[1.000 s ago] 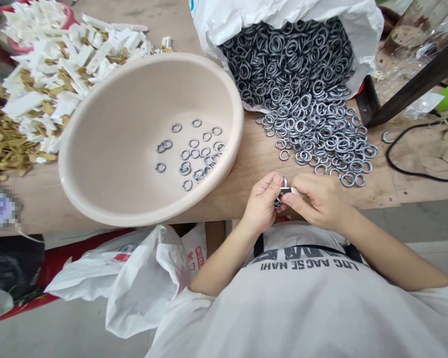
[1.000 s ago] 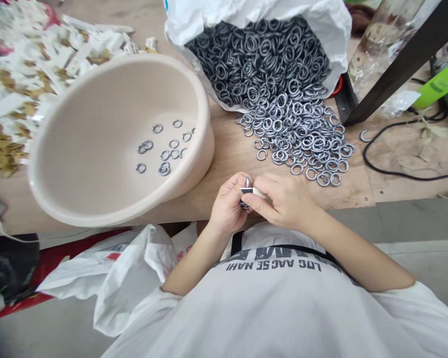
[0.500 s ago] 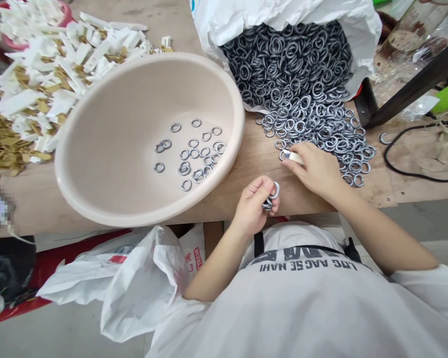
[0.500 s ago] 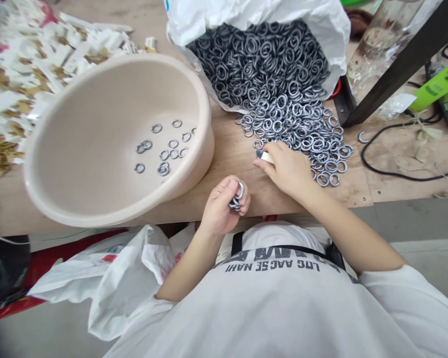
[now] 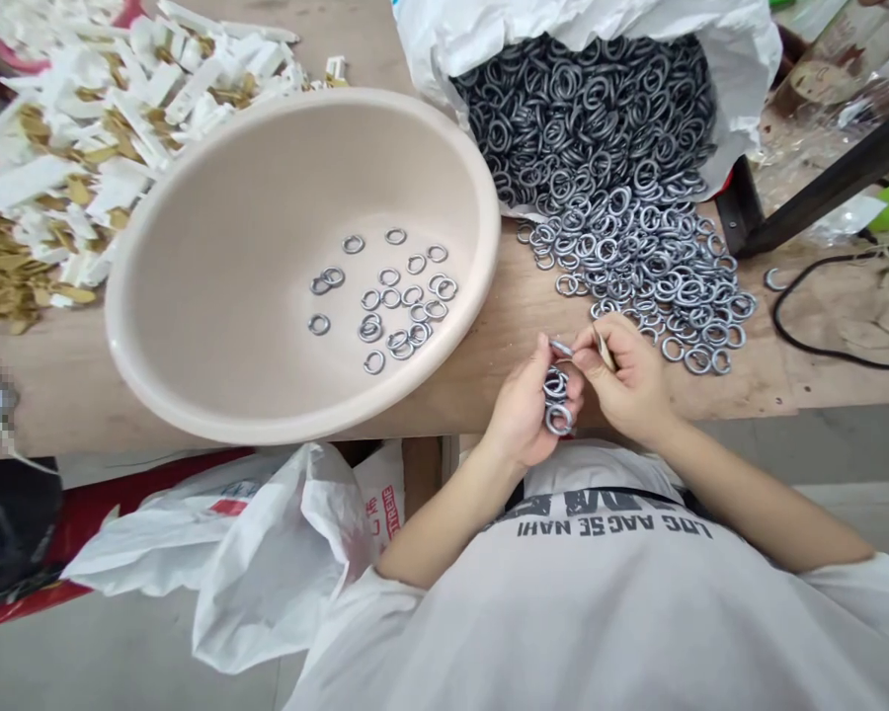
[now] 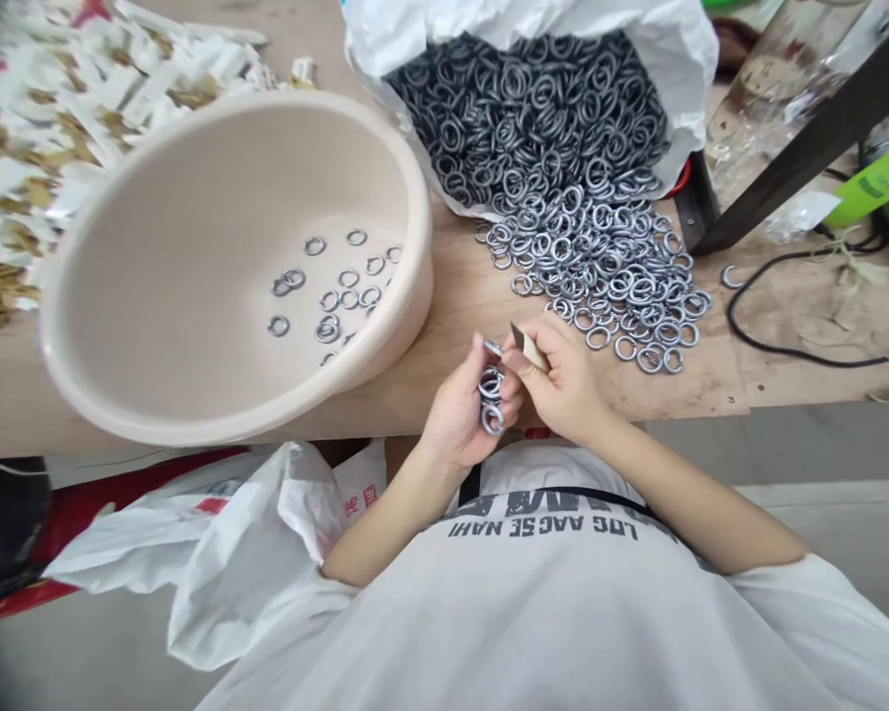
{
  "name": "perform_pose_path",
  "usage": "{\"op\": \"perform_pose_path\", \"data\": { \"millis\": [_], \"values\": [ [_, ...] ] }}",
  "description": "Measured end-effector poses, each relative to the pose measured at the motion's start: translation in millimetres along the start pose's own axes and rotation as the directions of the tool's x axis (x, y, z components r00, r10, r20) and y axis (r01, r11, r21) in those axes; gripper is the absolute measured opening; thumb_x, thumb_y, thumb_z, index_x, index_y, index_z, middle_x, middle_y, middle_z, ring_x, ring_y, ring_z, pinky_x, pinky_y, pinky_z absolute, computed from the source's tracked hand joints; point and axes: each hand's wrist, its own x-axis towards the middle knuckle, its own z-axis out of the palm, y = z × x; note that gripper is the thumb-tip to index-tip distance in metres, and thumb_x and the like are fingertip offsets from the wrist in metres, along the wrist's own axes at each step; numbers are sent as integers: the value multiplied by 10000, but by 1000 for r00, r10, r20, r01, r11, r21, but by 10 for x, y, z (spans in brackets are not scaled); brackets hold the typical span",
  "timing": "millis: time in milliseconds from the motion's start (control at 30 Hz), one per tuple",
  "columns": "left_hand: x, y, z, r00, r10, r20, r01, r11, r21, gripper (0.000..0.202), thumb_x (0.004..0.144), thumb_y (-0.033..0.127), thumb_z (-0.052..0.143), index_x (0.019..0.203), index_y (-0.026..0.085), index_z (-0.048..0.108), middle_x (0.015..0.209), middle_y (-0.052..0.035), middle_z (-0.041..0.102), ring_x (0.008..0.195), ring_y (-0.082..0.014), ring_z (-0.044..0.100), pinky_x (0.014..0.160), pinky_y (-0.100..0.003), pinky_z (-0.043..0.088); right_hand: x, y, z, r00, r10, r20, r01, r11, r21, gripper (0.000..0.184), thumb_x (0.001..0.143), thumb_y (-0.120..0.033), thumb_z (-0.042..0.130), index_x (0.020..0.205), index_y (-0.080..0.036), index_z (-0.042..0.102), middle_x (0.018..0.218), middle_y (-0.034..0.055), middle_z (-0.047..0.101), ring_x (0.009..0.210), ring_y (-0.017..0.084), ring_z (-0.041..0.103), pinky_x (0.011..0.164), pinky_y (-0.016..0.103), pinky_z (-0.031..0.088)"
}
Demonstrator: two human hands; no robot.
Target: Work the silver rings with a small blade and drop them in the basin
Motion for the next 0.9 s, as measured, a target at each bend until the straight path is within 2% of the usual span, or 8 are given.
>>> {"op": "perform_pose_path", "data": {
  "millis": [100,233,333,467,533,633,767,900],
  "values": [
    [26,-84,80,998,52,-38,-53,998,-25,493,798,627,758,825,198,518,536,79,480,396,-42,401,372,-136,290,-116,46,21,998,-61,-7,60,994,-88,33,955,-284,661,958,-251,658,877,8,602,858,183,568,799,352,449],
    [64,-127,103,991,97,-89,-101,994,-40,520,730,603,833,809,197,518,538,99,440,376,-24,347,352,-129,271,-60,49,-28,998,29,50,-27,999,-30,206,872,-272,723,1069,-255,667,929,13,615,855,186,583,796,357,478],
    [80,-122,95,992,125,-30,-125,992,-8,477,741,557,845,842,193,555,537,92,455,396,-30,364,363,-125,292,44,16,-53,984,142,110,-153,984,97,195,868,-345,731,1027,-242,685,910,19,649,875,199,623,808,362,504],
    [77,-89,83,993,114,35,-114,993,8,458,771,561,820,847,193,559,531,85,457,390,-32,358,361,-128,277,136,29,-69,913,325,247,-392,867,308,357,887,-584,688,949,-236,638,770,-7,645,665,173,612,639,323,486],
    [73,-71,79,995,86,51,-86,996,7,486,788,587,796,784,188,518,522,81,450,374,-27,343,353,-132,256,145,34,-111,938,297,178,-333,915,228,441,902,-668,623,888,-227,624,743,-1,627,666,167,583,639,314,451],
    [75,-54,76,995,82,53,-81,997,-10,522,811,603,766,719,183,471,509,76,443,361,-28,355,343,-137,244,101,-22,-207,988,98,118,-82,988,-133,474,969,-650,519,809,-211,600,755,19,598,713,165,540,659,313,371],
    [81,-56,88,995,104,-14,-104,994,-20,532,783,587,799,706,181,465,503,83,441,351,-25,359,339,-137,249,0,-137,-264,961,-12,276,129,902,-412,430,1029,-530,470,757,-210,561,738,14,581,682,151,494,641,316,302],
    [70,-75,114,993,104,-57,-105,994,-6,537,749,601,819,728,184,482,511,91,443,347,-23,350,333,-141,236,-31,-149,-242,958,-71,277,209,834,-511,412,1023,-523,499,771,-207,577,769,23,618,705,155,515,637,318,275]
  ]
}}
